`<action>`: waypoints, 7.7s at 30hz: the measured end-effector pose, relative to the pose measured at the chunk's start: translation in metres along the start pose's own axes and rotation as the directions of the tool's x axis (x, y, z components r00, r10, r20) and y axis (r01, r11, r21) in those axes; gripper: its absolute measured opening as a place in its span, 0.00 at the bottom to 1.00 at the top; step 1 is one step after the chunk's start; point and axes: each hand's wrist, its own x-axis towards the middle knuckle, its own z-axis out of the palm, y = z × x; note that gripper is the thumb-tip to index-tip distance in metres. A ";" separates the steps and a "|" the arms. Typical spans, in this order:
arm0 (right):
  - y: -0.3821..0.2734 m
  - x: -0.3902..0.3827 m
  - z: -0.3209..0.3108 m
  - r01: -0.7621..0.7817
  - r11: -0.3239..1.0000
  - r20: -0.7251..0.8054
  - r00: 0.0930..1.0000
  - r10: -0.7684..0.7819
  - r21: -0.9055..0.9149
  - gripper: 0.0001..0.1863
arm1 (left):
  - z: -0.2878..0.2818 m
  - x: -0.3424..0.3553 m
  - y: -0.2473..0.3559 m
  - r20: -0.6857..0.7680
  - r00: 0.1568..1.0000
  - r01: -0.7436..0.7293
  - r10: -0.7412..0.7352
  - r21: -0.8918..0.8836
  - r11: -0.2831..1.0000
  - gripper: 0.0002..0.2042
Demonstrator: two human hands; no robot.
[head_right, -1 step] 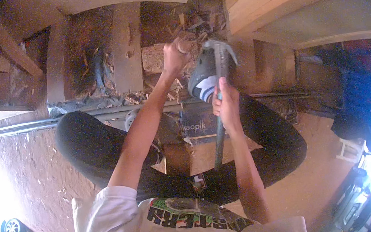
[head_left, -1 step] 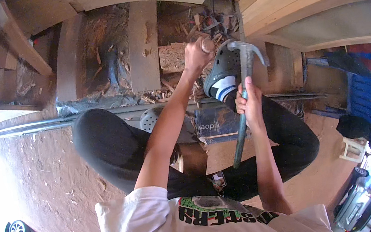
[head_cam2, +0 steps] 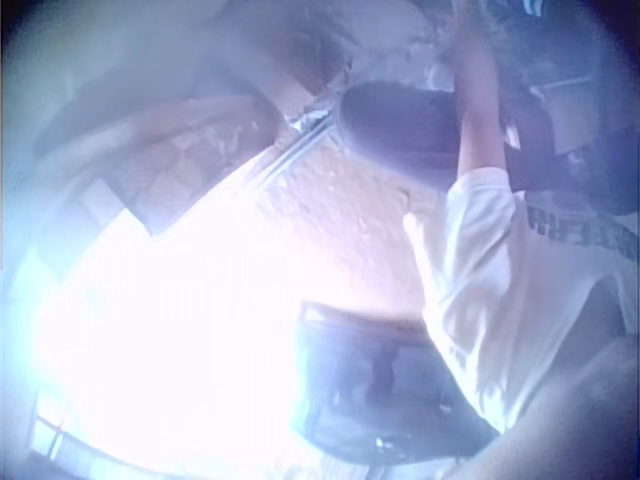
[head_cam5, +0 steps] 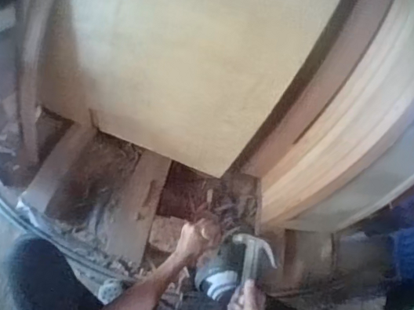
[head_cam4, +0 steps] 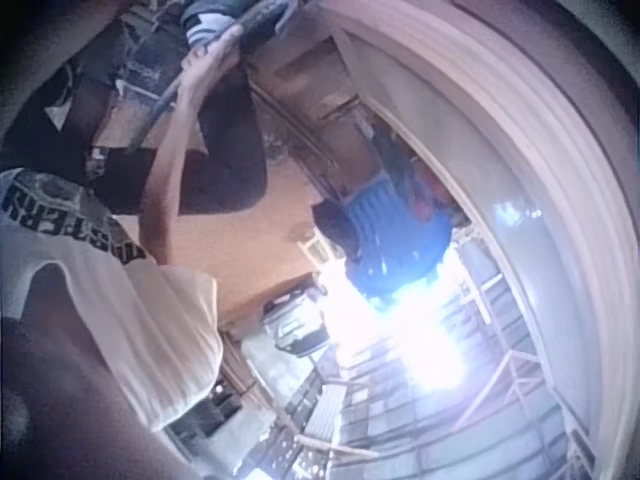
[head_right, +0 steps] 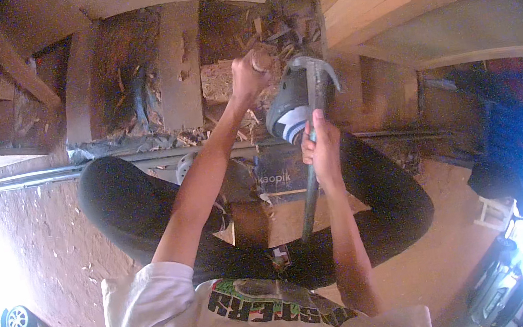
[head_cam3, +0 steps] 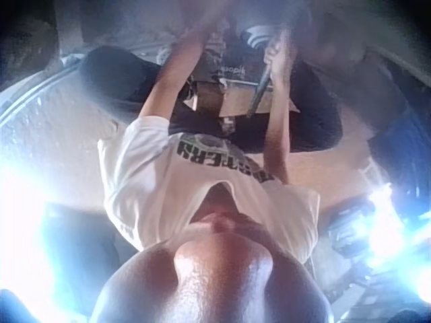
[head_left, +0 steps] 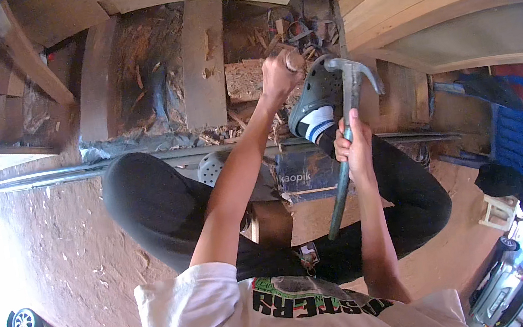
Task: The person sits on the floor and uses a hammer and chisel to carve a small piece of wood. They repeatedly strike the chisel to remove wood chips, gradually shaping the object.
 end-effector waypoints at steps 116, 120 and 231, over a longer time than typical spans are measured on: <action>0.058 -0.008 -0.011 -0.175 0.977 0.001 0.984 0.176 -0.118 0.22 | -0.013 -0.018 -0.035 -0.473 0.881 -0.182 0.003 -0.334 0.925 0.08; 0.056 -0.008 -0.011 -0.163 0.978 -0.007 0.987 0.163 -0.130 0.22 | -0.013 -0.011 -0.015 -0.492 0.870 0.020 -0.019 -0.004 1.000 0.11; -0.078 0.024 0.079 0.747 0.399 0.323 0.615 -0.720 -0.532 0.23 | -0.026 0.010 -0.013 -0.146 0.977 0.137 -0.155 -0.125 0.983 0.09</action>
